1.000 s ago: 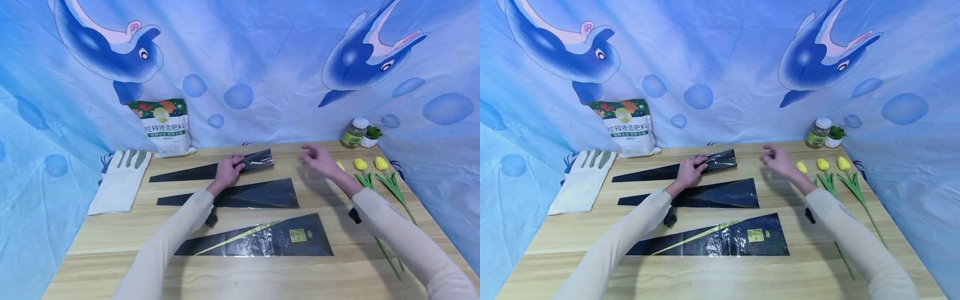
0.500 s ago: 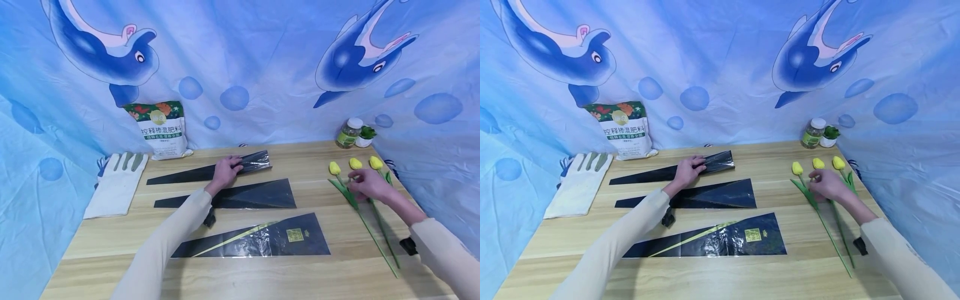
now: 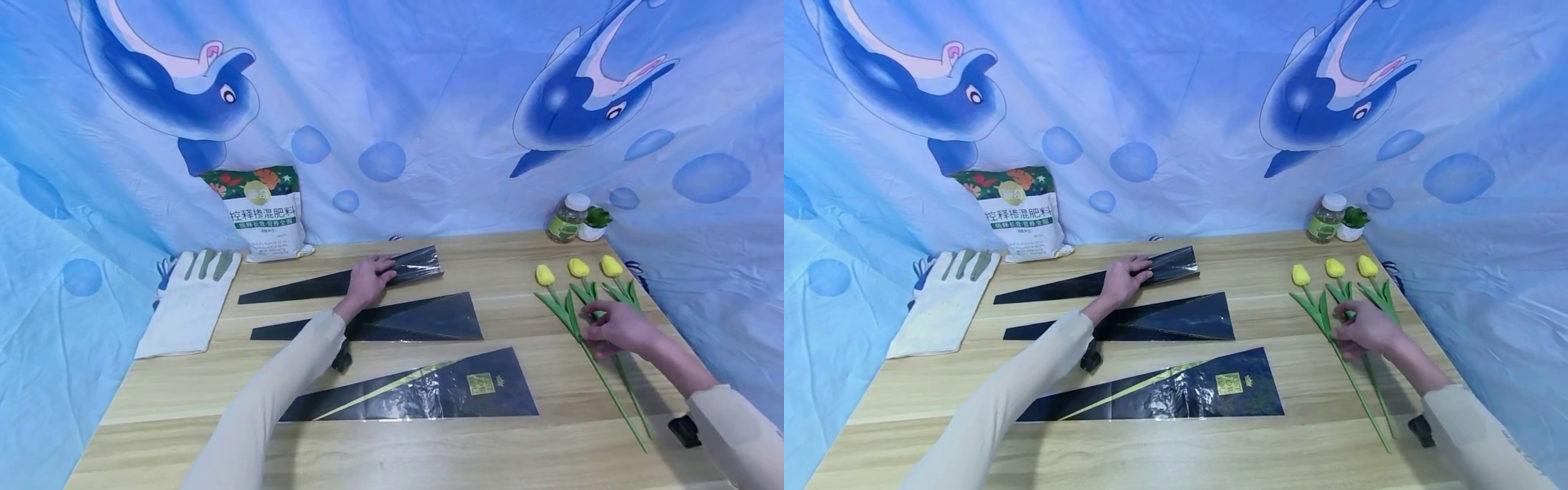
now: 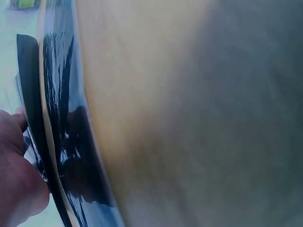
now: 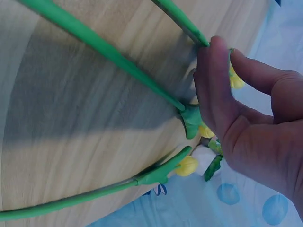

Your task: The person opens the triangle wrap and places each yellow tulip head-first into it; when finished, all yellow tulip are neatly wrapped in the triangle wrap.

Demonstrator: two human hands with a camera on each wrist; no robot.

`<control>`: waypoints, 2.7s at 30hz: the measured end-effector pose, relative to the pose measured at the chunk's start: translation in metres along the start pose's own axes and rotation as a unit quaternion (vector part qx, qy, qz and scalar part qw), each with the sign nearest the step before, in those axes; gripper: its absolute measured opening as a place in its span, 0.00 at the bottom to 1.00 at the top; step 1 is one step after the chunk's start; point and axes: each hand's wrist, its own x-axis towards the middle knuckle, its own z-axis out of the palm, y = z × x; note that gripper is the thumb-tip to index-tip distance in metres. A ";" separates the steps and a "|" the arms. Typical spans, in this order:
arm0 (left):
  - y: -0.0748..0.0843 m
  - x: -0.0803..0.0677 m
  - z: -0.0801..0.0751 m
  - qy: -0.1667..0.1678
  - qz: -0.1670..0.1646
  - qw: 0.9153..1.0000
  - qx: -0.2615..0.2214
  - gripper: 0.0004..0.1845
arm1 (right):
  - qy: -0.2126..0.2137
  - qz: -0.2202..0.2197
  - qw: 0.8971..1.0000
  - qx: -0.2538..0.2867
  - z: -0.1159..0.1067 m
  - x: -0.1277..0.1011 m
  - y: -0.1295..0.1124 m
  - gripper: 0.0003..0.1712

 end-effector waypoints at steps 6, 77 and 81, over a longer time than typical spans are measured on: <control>0.000 0.000 0.001 0.003 0.000 1.000 -0.004 0.17 | 0.003 -0.001 1.000 -0.013 0.008 0.002 0.004 0.28; 0.000 -0.001 0.005 0.026 0.017 0.999 -0.041 0.14 | 0.085 -0.157 0.874 0.451 0.005 0.058 -0.084 0.18; -0.001 -0.002 0.006 0.029 0.023 0.998 -0.040 0.14 | 0.130 -0.156 0.855 0.477 0.009 0.065 -0.092 0.21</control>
